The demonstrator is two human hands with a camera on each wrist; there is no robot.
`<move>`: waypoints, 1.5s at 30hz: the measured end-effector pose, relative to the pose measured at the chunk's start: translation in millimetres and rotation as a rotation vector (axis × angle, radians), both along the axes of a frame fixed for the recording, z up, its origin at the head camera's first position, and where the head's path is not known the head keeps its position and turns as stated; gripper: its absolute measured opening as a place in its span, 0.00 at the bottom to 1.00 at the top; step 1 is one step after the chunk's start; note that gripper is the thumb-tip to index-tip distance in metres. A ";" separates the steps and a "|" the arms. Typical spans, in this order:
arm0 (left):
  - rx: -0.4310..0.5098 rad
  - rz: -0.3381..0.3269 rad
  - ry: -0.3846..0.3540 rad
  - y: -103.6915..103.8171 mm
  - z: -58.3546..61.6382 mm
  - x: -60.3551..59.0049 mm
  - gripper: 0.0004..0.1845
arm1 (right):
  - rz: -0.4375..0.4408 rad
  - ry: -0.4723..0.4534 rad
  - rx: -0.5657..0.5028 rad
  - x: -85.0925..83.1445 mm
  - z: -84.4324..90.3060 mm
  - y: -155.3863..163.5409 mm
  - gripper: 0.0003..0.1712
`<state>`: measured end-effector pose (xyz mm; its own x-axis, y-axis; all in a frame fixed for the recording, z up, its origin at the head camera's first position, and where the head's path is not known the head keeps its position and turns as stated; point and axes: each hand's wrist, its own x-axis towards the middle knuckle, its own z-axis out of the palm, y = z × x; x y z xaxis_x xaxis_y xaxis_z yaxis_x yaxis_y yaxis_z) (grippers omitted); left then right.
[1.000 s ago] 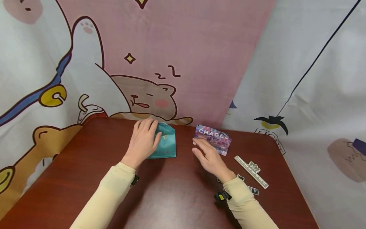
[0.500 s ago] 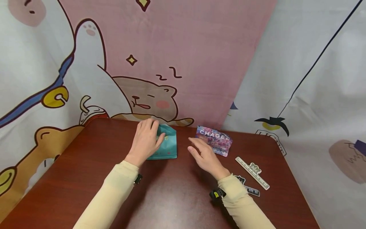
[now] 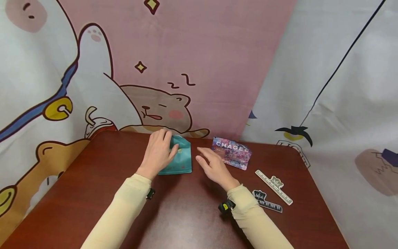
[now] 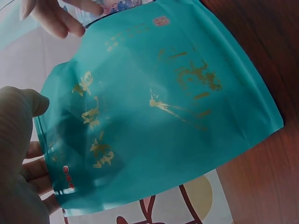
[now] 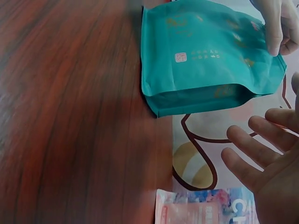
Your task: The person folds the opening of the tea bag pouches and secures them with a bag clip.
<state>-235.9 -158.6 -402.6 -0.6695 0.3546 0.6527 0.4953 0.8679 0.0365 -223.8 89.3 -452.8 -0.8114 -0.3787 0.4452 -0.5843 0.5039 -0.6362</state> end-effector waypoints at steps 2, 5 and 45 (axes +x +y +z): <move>0.006 -0.006 0.002 0.0 -0.9 0.1 0.17 | -0.002 0.004 -0.008 -1.6 0.3 -3.5 0.25; 0.011 -0.010 0.000 -0.3 -1.9 0.0 0.17 | -0.003 0.010 -0.015 -4.0 1.5 -8.6 0.25; -0.004 -0.005 -0.041 -1.7 -7.4 -3.8 0.17 | -0.091 0.057 -0.086 -33.9 7.7 -53.2 0.12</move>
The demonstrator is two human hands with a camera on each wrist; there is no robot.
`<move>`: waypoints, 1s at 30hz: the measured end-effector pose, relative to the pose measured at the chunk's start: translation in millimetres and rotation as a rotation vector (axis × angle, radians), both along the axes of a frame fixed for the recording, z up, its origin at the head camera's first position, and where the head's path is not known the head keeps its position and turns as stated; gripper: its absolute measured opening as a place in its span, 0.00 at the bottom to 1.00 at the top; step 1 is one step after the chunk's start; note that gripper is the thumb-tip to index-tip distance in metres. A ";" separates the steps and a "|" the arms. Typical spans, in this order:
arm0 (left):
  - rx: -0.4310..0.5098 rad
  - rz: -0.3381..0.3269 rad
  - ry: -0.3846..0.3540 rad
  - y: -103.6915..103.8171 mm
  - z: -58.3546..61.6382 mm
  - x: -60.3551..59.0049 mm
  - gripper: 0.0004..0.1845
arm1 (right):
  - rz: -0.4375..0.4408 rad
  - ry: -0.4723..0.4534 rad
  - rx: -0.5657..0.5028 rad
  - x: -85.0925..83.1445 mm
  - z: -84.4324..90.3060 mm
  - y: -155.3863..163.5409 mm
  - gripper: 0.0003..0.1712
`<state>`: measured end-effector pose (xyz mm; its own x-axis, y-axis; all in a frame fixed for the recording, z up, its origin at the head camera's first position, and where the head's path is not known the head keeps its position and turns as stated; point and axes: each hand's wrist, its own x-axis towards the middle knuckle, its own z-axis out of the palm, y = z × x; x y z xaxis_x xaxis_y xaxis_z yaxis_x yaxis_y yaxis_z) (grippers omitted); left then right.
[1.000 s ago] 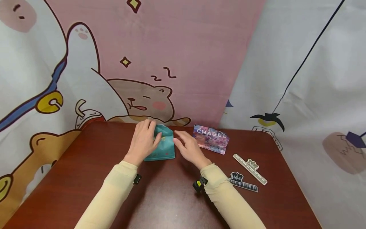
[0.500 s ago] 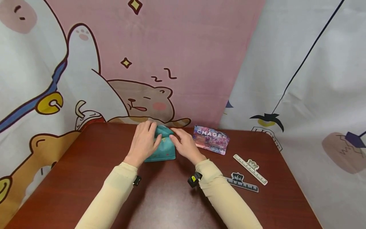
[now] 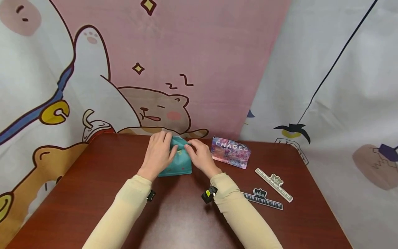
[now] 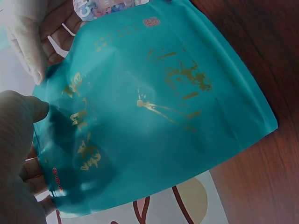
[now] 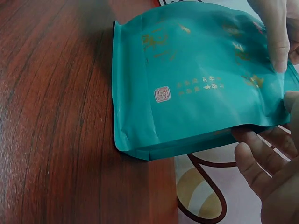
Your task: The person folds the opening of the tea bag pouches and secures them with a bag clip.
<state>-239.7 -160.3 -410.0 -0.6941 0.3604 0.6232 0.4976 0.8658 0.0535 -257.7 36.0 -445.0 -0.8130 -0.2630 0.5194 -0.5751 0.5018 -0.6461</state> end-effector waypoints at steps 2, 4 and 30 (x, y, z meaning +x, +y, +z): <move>-0.005 0.003 0.000 0.4 1.0 -0.7 0.17 | -0.015 0.007 -0.008 0.3 0.8 -1.0 0.10; -0.009 0.009 0.007 0.4 1.2 -1.3 0.18 | -0.032 0.014 -0.005 0.2 0.8 -2.2 0.10; -0.014 0.011 0.041 1.7 -1.7 -3.8 0.19 | -0.133 0.085 0.008 -0.9 -4.1 -10.5 0.07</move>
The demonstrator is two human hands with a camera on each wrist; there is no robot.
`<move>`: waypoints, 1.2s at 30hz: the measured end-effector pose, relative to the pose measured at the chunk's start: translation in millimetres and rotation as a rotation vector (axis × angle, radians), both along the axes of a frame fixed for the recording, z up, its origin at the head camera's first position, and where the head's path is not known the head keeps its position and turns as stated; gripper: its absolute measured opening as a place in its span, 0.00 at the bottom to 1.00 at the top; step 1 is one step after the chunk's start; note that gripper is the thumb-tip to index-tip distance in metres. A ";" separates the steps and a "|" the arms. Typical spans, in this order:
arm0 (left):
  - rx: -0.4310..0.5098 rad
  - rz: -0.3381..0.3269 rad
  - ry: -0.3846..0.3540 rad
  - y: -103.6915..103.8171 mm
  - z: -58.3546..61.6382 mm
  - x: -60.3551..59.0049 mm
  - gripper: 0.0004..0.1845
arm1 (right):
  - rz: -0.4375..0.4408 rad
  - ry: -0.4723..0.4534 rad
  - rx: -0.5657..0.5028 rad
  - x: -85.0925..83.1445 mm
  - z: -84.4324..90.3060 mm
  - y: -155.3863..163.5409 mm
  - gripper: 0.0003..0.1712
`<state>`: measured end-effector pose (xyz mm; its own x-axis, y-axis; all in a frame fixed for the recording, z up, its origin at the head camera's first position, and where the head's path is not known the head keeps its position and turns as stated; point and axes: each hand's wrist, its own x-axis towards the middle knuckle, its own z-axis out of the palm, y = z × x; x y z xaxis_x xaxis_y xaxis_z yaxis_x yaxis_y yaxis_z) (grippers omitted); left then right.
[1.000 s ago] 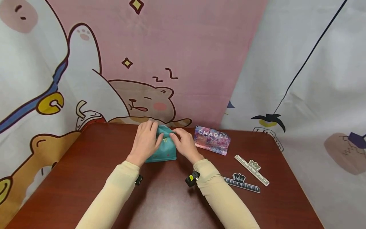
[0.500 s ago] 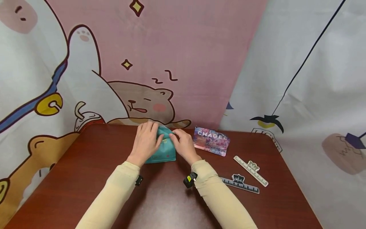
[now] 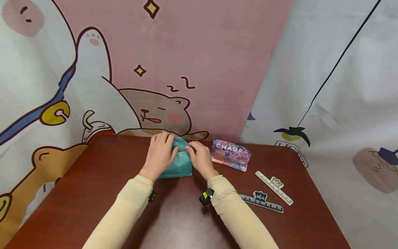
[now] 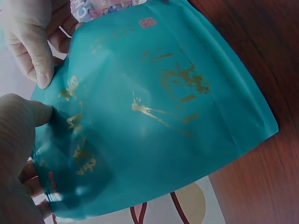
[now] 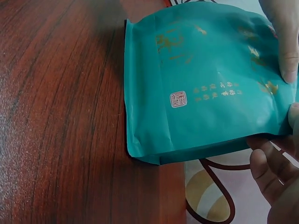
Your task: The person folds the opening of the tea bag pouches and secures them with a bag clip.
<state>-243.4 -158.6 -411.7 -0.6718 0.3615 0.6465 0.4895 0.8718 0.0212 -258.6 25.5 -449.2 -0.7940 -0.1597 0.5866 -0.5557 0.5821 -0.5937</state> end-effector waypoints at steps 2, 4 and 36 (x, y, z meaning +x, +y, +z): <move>-0.001 -0.002 0.003 0.0 0.1 -0.6 0.19 | -0.008 0.019 -0.003 -0.3 -0.1 -0.5 0.07; -0.002 -0.003 0.007 -0.2 0.1 -1.4 0.19 | -0.016 0.034 -0.007 -0.6 -0.1 -1.2 0.07; -0.004 -0.023 0.006 -2.8 -2.7 -2.1 0.17 | -0.003 0.065 -0.003 -4.7 -3.3 0.1 0.05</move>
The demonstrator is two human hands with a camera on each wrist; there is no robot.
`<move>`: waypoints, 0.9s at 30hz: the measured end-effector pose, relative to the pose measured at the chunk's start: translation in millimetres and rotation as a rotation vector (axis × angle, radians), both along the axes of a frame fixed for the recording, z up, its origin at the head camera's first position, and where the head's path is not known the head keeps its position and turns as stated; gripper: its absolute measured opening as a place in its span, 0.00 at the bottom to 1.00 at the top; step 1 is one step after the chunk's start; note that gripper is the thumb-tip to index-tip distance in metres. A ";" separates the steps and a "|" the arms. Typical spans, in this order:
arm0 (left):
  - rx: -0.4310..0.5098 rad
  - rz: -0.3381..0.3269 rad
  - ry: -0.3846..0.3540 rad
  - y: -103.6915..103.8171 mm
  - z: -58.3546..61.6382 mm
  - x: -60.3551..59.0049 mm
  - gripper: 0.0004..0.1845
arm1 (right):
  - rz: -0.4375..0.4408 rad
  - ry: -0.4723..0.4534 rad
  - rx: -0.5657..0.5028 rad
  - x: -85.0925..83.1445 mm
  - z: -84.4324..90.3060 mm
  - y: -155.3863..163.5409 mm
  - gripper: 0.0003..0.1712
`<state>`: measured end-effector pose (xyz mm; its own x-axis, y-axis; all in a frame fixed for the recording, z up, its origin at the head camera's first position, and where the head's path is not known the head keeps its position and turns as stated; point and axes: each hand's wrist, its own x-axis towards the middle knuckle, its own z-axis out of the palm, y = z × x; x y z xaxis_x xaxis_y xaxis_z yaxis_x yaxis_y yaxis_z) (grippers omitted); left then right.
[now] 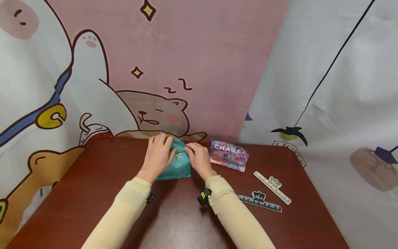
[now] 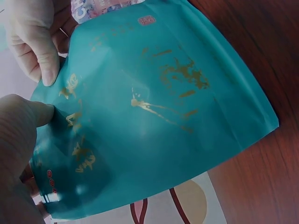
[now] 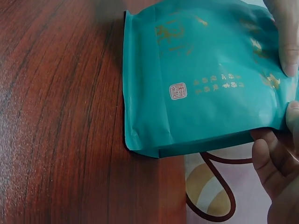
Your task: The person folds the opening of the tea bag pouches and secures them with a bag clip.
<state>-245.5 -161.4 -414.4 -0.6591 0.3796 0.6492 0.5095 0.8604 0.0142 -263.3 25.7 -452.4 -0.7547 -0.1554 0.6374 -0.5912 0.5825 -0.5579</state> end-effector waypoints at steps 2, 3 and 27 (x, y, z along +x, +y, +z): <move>0.004 -0.005 -0.002 -0.1 0.0 -0.2 0.17 | 0.014 -0.003 -0.005 0.2 -0.6 1.4 0.05; 0.006 -0.007 -0.004 -0.2 0.0 -0.3 0.17 | 0.020 -0.008 -0.008 0.4 -0.8 2.0 0.04; 0.009 -0.040 -0.029 -2.5 2.6 0.8 0.16 | 0.085 -0.041 -0.066 5.4 -1.0 10.1 0.10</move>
